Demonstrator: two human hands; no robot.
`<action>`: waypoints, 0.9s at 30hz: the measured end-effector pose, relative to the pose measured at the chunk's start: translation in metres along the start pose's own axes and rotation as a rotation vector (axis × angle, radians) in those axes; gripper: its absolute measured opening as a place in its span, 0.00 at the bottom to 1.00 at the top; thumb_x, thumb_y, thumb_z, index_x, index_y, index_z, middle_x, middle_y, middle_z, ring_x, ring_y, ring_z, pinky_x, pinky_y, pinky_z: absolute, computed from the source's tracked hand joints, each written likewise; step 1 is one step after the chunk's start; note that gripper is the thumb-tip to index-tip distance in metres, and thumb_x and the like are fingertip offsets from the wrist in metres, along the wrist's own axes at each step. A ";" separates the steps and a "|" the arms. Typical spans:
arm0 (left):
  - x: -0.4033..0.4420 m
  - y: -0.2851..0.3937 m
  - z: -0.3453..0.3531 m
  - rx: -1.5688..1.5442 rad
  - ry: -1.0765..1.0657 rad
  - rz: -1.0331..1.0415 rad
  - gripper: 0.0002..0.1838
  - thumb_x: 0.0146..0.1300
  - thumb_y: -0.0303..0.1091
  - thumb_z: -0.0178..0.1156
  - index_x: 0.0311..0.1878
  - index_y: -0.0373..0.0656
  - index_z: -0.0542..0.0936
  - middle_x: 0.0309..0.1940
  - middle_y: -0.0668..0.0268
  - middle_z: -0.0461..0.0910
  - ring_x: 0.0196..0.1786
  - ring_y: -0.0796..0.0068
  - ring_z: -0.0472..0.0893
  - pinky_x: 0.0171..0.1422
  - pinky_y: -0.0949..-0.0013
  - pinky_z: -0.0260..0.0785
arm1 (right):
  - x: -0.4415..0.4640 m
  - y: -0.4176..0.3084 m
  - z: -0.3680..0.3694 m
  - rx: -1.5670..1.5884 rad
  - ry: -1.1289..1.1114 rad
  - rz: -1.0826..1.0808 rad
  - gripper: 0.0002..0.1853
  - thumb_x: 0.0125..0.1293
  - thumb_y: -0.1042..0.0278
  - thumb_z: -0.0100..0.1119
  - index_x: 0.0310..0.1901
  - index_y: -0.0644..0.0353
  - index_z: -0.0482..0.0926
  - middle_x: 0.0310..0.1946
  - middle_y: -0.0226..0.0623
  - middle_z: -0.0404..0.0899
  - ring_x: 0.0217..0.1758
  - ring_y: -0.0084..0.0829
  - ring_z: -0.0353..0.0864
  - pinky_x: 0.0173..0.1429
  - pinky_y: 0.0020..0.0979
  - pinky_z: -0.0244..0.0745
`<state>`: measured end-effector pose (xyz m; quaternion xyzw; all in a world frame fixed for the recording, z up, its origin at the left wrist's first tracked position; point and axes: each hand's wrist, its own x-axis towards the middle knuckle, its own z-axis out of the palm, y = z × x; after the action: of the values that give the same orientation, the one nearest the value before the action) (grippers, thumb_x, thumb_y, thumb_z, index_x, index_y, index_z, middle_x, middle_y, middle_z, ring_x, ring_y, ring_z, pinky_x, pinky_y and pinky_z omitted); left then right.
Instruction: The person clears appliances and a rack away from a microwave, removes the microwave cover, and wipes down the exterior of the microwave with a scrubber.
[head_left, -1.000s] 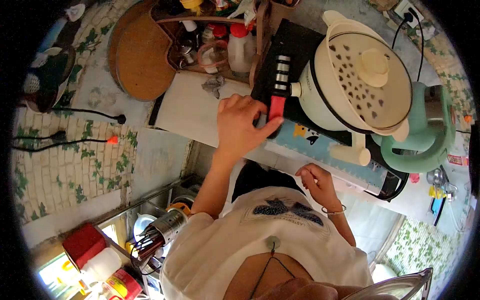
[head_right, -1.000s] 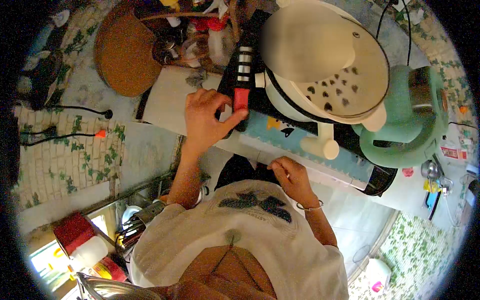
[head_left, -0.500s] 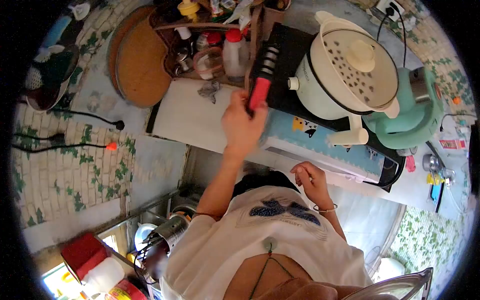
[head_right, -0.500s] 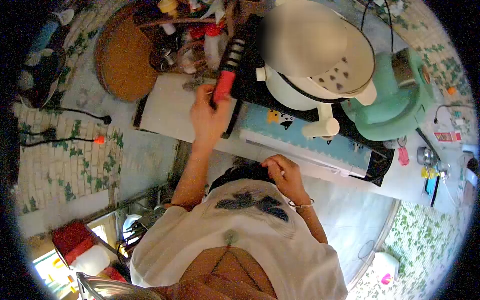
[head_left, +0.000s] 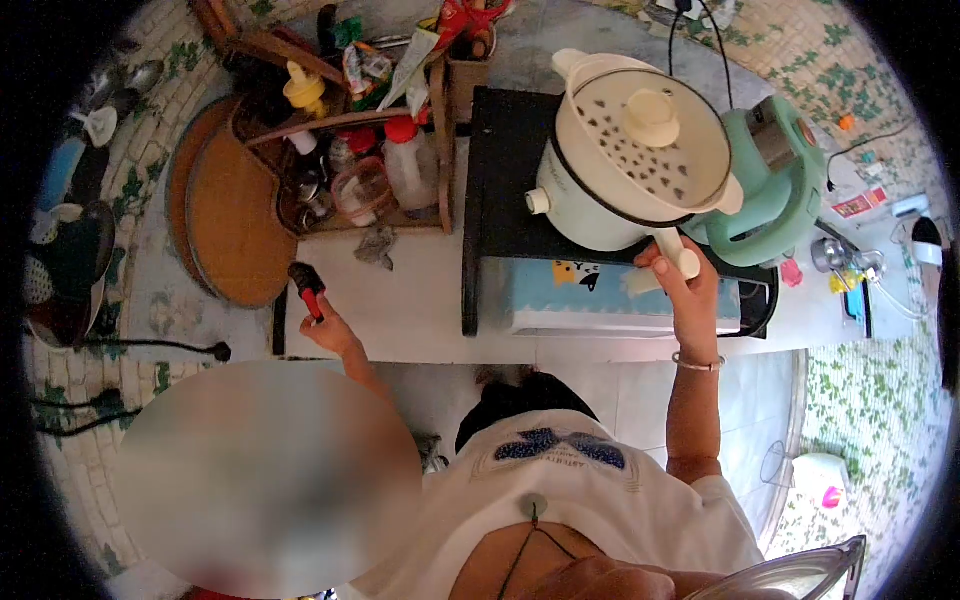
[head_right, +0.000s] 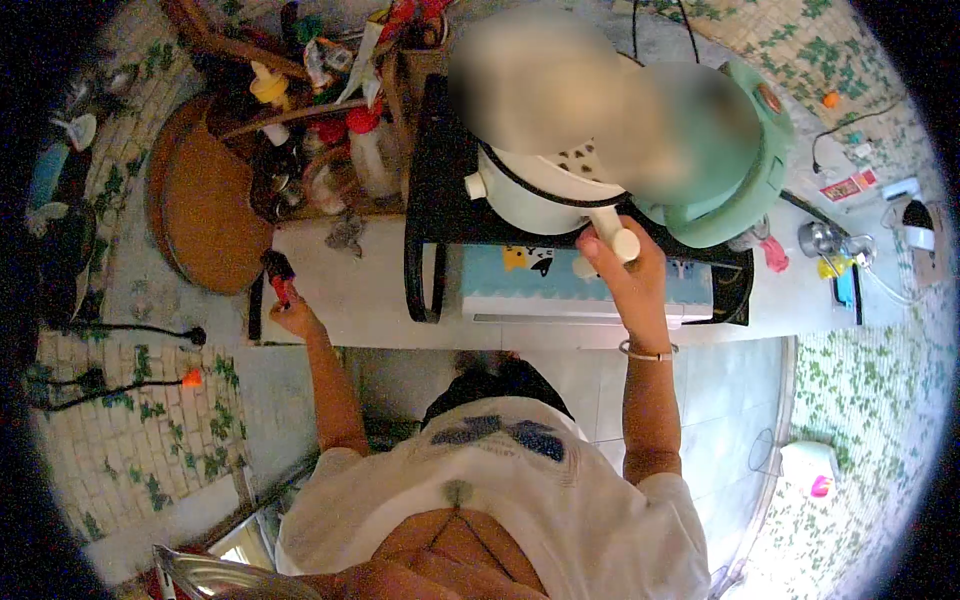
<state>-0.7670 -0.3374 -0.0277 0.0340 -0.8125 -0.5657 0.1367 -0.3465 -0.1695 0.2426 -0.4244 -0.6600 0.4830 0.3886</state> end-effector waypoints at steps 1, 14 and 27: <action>-0.001 -0.004 0.001 0.094 -0.012 -0.034 0.32 0.52 0.55 0.65 0.43 0.36 0.65 0.28 0.55 0.73 0.28 0.60 0.76 0.29 0.62 0.70 | 0.002 -0.008 0.006 0.060 0.017 -0.010 0.11 0.56 0.66 0.63 0.37 0.62 0.76 0.25 0.25 0.75 0.28 0.17 0.72 0.34 0.19 0.65; 0.051 -0.210 0.062 -0.422 -0.685 -0.413 0.19 0.70 0.37 0.41 0.60 0.38 0.64 0.51 0.60 0.72 0.48 0.67 0.74 0.55 0.69 0.65 | -0.017 0.020 0.017 0.397 0.385 -0.167 0.08 0.53 0.73 0.61 0.33 0.66 0.74 0.20 0.28 0.71 0.18 0.17 0.66 0.22 0.21 0.60; -0.252 -0.169 -0.105 0.070 -0.405 -0.104 0.21 0.67 0.41 0.43 0.56 0.37 0.70 0.52 0.56 0.72 0.55 0.60 0.70 0.60 0.62 0.60 | -0.089 0.108 -0.145 0.339 -0.251 -0.270 0.08 0.58 0.72 0.51 0.23 0.60 0.70 0.22 0.35 0.68 0.27 0.30 0.68 0.34 0.29 0.63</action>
<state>-0.5149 -0.4405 -0.1970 -0.0335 -0.8397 -0.5387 -0.0600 -0.1624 -0.1894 0.1629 -0.1980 -0.6634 0.5793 0.4303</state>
